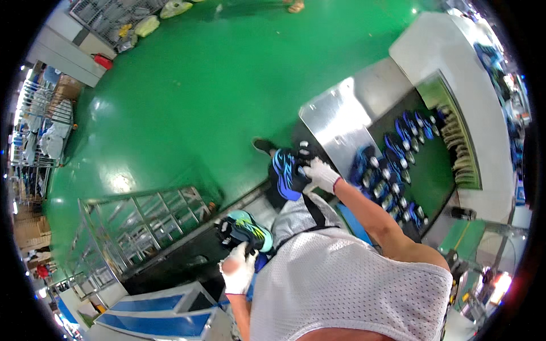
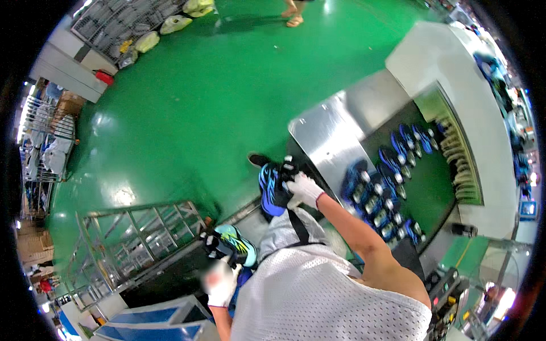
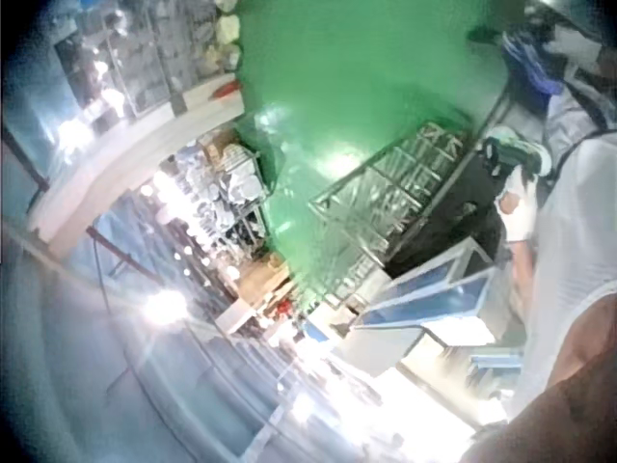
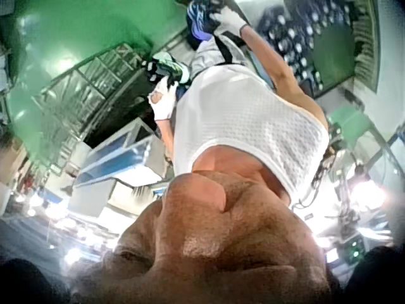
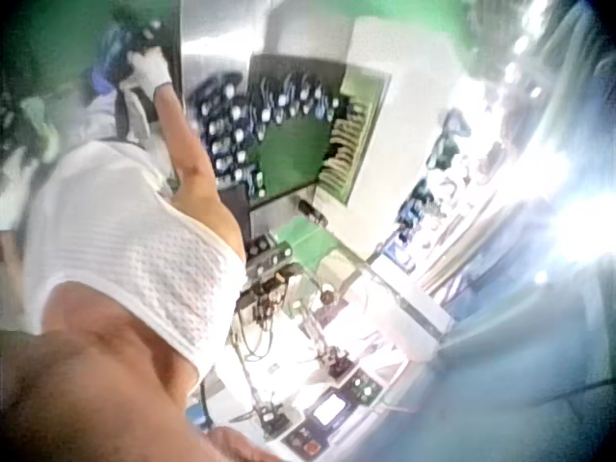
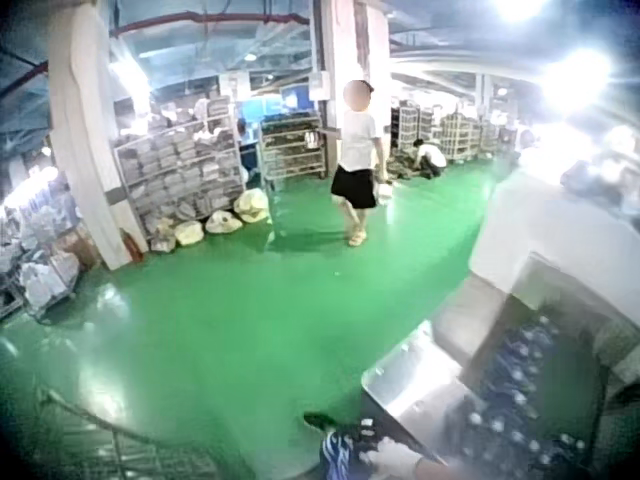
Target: The person picks up shoes from a conveyor belt, walks to a machine, and places the shoes into the machine one at a time while pressing buttons.
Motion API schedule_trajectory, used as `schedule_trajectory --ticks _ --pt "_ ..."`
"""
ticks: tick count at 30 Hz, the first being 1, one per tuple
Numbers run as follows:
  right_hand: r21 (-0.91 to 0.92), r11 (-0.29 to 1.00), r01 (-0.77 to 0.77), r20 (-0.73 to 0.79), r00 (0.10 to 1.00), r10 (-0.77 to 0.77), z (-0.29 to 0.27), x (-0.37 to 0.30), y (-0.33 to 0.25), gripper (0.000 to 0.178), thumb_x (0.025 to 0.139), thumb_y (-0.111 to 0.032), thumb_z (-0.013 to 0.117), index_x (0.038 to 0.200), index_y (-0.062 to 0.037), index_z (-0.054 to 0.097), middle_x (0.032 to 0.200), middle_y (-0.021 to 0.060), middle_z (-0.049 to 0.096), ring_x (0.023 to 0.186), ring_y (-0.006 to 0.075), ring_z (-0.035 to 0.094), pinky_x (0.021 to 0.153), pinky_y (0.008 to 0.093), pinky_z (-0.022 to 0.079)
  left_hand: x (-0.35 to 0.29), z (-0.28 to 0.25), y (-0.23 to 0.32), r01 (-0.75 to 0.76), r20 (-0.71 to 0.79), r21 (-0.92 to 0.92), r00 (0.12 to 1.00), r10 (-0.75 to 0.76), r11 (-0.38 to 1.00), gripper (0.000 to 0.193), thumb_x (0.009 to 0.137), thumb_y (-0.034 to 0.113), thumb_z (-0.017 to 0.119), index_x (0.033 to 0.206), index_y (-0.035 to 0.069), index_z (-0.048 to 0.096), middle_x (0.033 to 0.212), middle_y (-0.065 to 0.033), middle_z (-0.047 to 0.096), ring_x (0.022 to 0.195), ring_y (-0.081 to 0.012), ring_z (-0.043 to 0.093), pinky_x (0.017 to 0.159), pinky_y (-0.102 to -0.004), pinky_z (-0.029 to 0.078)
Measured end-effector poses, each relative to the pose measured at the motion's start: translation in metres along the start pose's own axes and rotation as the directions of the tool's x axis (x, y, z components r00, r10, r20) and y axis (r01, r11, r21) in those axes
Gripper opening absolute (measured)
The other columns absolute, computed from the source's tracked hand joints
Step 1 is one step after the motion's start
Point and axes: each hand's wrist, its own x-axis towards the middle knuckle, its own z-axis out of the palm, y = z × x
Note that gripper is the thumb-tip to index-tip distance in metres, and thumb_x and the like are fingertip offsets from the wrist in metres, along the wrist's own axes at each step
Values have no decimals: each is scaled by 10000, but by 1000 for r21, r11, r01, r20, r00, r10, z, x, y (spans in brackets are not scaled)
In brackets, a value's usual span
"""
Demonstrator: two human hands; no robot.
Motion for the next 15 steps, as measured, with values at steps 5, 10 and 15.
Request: schedule_trajectory --ticks 5,10,15 --pt "61 998 31 159 986 -40 -30 147 7 511 759 -383 800 1121 -68 626 1162 275 587 1145 484 569 927 581 499 127 -41 19 0 63 111 998 -7 994 374 861 266 766 1161 59 682 1031 -161 732 941 -327 712 821 -405 547" --pt "-167 984 64 15 998 -63 -21 213 31 124 853 -205 595 868 -103 664 942 241 646 934 431 675 661 536 571 233 -60 26 60 222 29 973 -65 998 313 892 280 727 1150 104 699 1006 -131 743 928 -290 719 818 -383 549" --pt "-3 976 -216 46 975 216 -51 255 57 246 902 -287 528 871 -93 675 1044 274 632 989 453 654 735 592 558 299 -87 37 -37 139 40 990 31 999 350 884 290 747 1170 96 689 1019 -128 744 944 -285 716 825 -384 549"
